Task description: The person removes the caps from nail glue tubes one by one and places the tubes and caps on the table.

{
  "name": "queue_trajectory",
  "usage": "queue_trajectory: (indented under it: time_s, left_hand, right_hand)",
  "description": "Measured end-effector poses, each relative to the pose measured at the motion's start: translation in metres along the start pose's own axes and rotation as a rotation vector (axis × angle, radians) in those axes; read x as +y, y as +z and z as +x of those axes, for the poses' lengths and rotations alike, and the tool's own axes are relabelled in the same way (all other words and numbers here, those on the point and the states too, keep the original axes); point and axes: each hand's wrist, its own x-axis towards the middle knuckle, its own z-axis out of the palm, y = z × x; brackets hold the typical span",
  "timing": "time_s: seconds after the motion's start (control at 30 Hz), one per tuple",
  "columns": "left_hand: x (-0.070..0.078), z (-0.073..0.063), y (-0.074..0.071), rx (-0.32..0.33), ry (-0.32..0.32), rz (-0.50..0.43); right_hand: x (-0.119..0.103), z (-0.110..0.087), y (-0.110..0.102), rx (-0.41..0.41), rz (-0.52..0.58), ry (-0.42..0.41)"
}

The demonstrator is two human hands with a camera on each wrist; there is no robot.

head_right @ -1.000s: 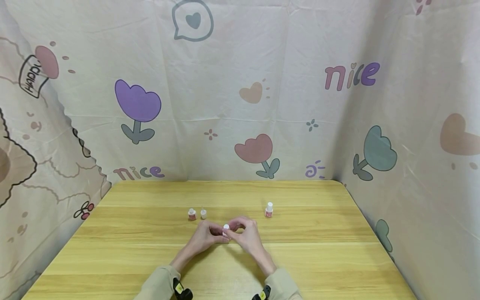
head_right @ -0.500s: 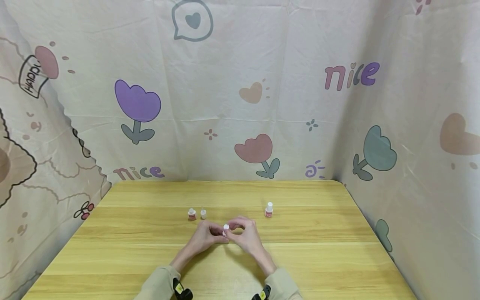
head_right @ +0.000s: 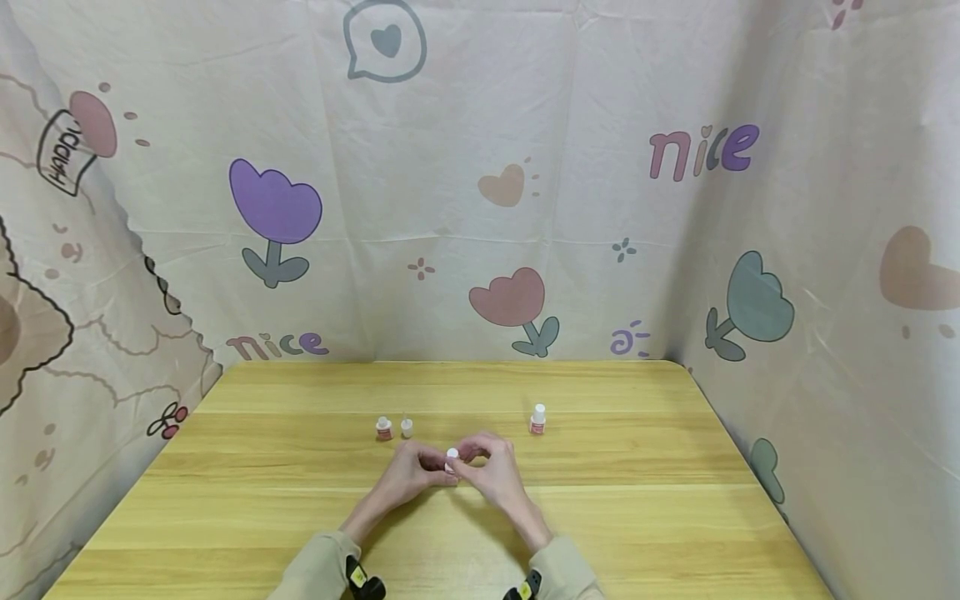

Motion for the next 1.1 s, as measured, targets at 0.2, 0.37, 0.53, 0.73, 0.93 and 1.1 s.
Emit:
queue_trajectory:
  time_s: [0.2, 0.37, 0.53, 0.73, 0.93, 1.1]
  left_hand:
    - [0.001, 0.000, -0.001, -0.004, 0.002, 0.001]
    - [0.001, -0.001, -0.001, -0.004, 0.003, -0.002]
    - [-0.001, 0.000, 0.000, 0.003, 0.010, -0.010]
    - [-0.001, 0.000, 0.000, 0.000, 0.011, -0.021]
    - [-0.001, 0.000, 0.000, -0.001, -0.001, -0.008]
    - [0.000, 0.000, -0.001, -0.003, -0.001, -0.004]
  right_hand:
    - [-0.018, 0.001, -0.004, -0.040, -0.013, 0.055]
    - [-0.043, 0.002, -0.007, -0.060, 0.000, 0.073]
    - [-0.041, 0.002, -0.006, -0.037, 0.004, 0.076]
    - [-0.040, 0.002, -0.005, -0.016, -0.004, 0.061]
    - [-0.041, 0.002, -0.006, -0.033, -0.001, 0.054]
    - [-0.042, 0.001, -0.006, -0.047, -0.001, 0.057]
